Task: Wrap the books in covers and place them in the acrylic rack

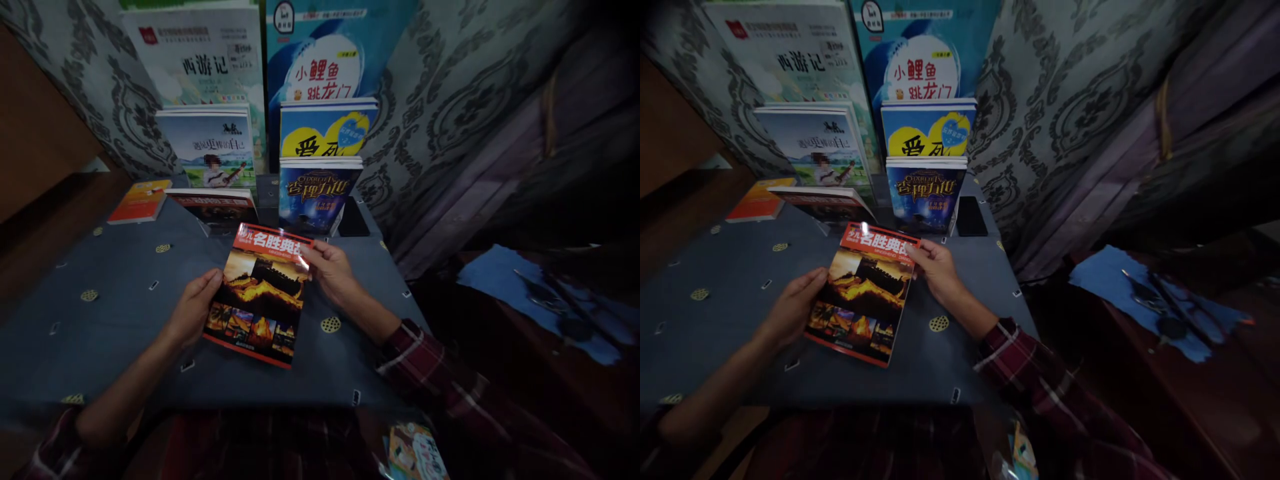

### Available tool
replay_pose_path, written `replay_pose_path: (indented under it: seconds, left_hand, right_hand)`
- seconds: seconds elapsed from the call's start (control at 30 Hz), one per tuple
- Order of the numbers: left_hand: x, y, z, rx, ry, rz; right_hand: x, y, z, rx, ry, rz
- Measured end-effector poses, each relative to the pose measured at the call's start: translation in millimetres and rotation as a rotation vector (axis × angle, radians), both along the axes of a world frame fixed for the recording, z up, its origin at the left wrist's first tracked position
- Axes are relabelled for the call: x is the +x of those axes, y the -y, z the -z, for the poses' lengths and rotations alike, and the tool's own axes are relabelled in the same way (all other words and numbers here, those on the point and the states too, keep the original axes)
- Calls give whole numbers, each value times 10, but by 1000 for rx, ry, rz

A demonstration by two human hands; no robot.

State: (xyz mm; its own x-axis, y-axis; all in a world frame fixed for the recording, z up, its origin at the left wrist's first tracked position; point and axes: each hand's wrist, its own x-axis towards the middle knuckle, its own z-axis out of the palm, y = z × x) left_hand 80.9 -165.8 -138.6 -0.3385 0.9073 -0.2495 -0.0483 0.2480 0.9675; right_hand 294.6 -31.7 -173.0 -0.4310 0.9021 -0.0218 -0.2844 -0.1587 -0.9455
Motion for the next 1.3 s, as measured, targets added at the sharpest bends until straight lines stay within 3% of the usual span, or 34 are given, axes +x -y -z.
replay_pose_path:
  seconds: [0.13, 0.27, 0.4, 0.47, 0.57, 0.7, 0.83, 0.93, 1.03, 1.3]
  left_hand:
    - [-193, 27, 238, -103, -152, 159]
    - [-391, 44, 239, -117, -634, 381]
    - [-428, -53, 111, -183, -1265, 419]
    - [-424, -157, 82, -187, -1411, 404]
    - [-463, -349, 157, -3, -1398, 396]
    - [-586, -531, 407, 245, -1318, 347]
    - [-659, -545, 612, 348, -1312, 339]
    - [-658, -524, 671, 340, -1367, 364]
    - [-629, -521, 678, 283, -1452, 375]
    - [-578, -562, 628, 272, -1504, 413]
  right_hand:
    - [-159, -102, 145, 5, 117, -49]
    - [-292, -231, 313, 104, 233, -123]
    - [-339, -336, 415, 346, 455, -26]
    - [-313, -346, 448, 520, 562, 82]
    - [-241, -305, 475, 746, 664, 163]
    - [-191, -188, 442, 1010, 705, 169]
    - [-260, -53, 358, 1244, 659, 23]
    - [-351, 16, 322, 1368, 636, -122]
    - [-422, 47, 339, 1380, 669, -241]
    - [-451, 51, 412, 1202, 816, -373]
